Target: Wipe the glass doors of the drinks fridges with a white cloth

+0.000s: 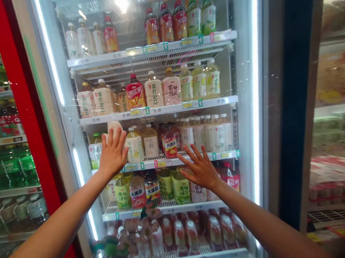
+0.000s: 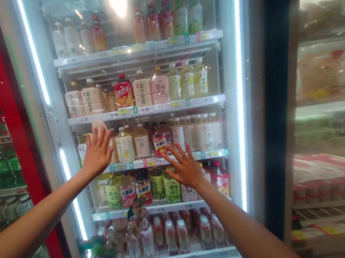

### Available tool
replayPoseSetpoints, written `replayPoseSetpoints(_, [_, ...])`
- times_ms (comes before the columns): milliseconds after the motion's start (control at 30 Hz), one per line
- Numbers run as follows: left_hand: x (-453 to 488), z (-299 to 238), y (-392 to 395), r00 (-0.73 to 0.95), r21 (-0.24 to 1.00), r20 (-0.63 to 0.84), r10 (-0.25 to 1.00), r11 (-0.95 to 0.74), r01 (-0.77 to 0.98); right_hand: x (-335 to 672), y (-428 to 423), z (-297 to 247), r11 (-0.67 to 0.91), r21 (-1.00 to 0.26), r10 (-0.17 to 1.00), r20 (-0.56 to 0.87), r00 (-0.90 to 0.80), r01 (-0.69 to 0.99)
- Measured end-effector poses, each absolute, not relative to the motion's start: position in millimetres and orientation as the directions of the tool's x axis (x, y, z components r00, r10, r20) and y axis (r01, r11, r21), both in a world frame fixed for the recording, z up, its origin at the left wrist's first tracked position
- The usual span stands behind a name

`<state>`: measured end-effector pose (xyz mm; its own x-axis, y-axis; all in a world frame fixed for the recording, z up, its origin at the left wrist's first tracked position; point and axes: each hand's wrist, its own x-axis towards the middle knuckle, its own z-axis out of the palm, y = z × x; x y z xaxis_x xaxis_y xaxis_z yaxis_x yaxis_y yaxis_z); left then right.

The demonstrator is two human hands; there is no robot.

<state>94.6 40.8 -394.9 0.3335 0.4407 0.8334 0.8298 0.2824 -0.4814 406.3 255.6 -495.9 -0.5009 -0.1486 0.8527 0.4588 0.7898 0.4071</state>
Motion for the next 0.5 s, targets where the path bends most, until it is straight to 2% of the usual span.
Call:
replayPoseSetpoints(67, [90,-386,42,0.248,-0.383,0.892,0.377,0.340,0.859,405,249,-499,0.796,0.378,-0.113,0.861,-0.496,0.473])
replayPoseSetpoints(100, [91,-396,41,0.239,-0.371,0.898,0.370,0.343,0.863,404,246,-502,0.798,0.358,-0.091,0.867,-0.490,0.484])
replayPoseSetpoints(167, [100,-435,35,0.272,-0.405,0.880,0.390,0.315,0.858,402,238,-505,0.802,0.318,-0.048,0.878,-0.477,0.505])
replayPoseSetpoints(233, [109,-480,26,0.357,-0.492,0.828,0.432,0.253,0.833,398,231,-503,0.810,0.277,-0.021,0.895,-0.446,0.517])
replayPoseSetpoints(300, [109,-501,21,0.422,-0.555,0.784,0.456,0.208,0.806,390,224,-490,0.824,0.248,-0.027,0.915,-0.403,0.509])
replayPoseSetpoints(367, [100,-485,21,0.413,-0.546,0.795,0.444,0.225,0.807,376,215,-465,0.842,0.247,-0.066,0.930,-0.363,0.479])
replayPoseSetpoints(500, [77,-397,35,0.228,-0.334,0.926,0.301,0.368,0.868,333,195,-405,0.857,0.262,-0.124,0.941,-0.316,0.444])
